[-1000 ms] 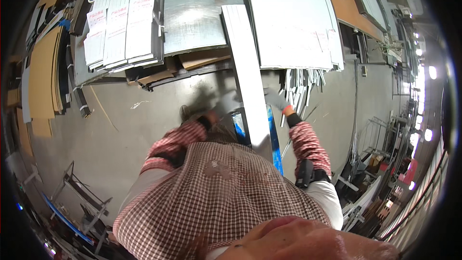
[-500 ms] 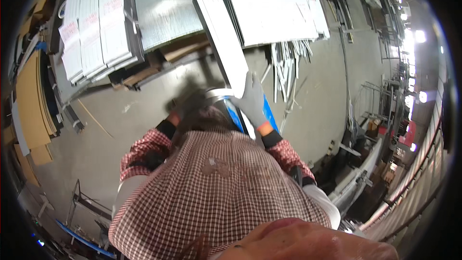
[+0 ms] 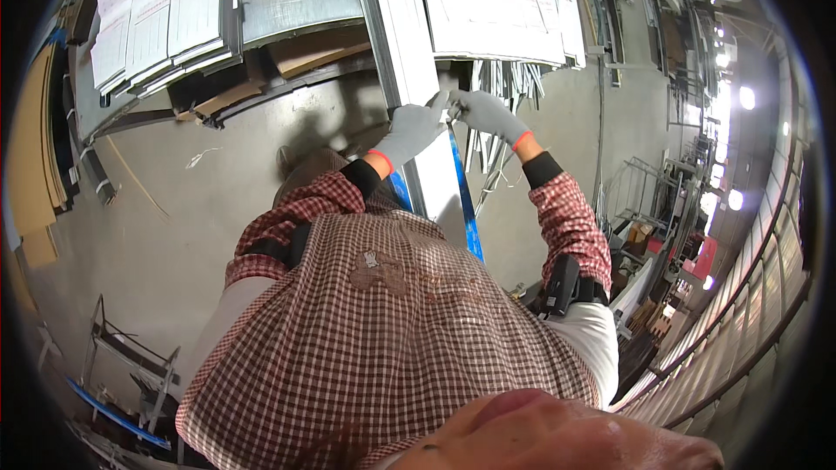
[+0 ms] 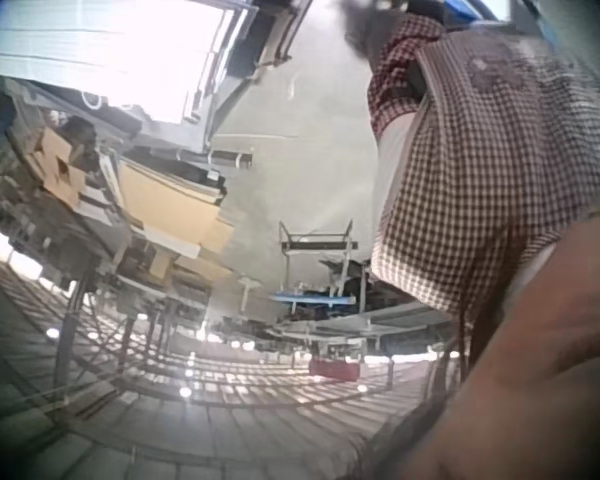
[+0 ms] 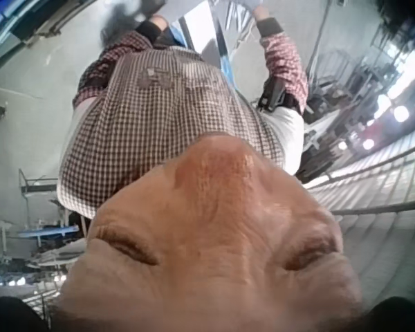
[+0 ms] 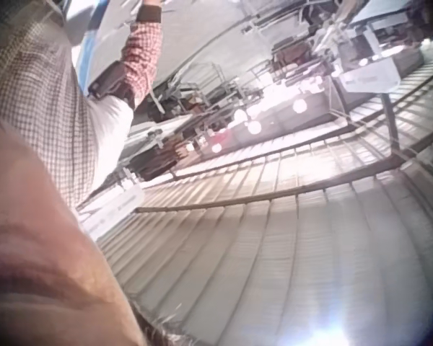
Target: Sorting and arranging long white and grey plastic/metal extrusions on a workbench.
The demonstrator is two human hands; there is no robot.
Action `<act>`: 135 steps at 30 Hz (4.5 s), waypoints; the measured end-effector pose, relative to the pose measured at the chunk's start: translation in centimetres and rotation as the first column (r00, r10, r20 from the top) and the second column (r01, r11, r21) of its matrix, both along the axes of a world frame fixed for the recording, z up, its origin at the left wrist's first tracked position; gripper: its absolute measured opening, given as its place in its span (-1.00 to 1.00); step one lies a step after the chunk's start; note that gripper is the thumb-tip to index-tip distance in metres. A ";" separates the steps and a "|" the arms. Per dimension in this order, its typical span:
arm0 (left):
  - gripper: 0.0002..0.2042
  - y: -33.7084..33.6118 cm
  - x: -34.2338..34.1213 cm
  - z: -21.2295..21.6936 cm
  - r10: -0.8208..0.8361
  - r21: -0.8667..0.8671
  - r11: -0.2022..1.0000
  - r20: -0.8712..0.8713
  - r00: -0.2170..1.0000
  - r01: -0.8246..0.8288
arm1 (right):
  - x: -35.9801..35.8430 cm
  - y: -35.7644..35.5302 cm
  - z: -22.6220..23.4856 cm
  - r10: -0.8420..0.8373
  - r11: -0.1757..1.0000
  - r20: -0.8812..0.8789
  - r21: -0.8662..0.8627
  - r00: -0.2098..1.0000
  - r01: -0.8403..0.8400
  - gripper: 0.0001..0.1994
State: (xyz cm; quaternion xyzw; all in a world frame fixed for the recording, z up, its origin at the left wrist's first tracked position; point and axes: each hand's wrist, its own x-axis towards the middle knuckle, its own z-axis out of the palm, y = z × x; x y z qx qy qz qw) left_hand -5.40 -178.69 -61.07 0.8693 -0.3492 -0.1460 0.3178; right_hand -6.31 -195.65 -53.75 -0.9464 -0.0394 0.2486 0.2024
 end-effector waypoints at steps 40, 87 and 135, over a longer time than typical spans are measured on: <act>-0.72 1.5 -0.3 -12.9 -0.157 -0.552 0.824 -0.441 0.884 -0.129 | -1.3 -1.5 -7.3 -0.134 0.811 -0.306 0.513 0.943 0.282 -0.82; -0.65 -1.0 -9.9 -2.2 -0.625 -0.003 0.662 0.550 0.555 0.749 | -8.0 -2.7 -2.4 -0.752 0.613 -0.052 0.312 0.657 0.726 -0.80; -0.28 -10.6 14.1 -6.6 -0.121 -0.525 0.526 -0.824 0.553 -0.668 | -10.5 -17.9 -9.4 -0.183 0.954 0.787 -0.003 0.589 0.301 -0.75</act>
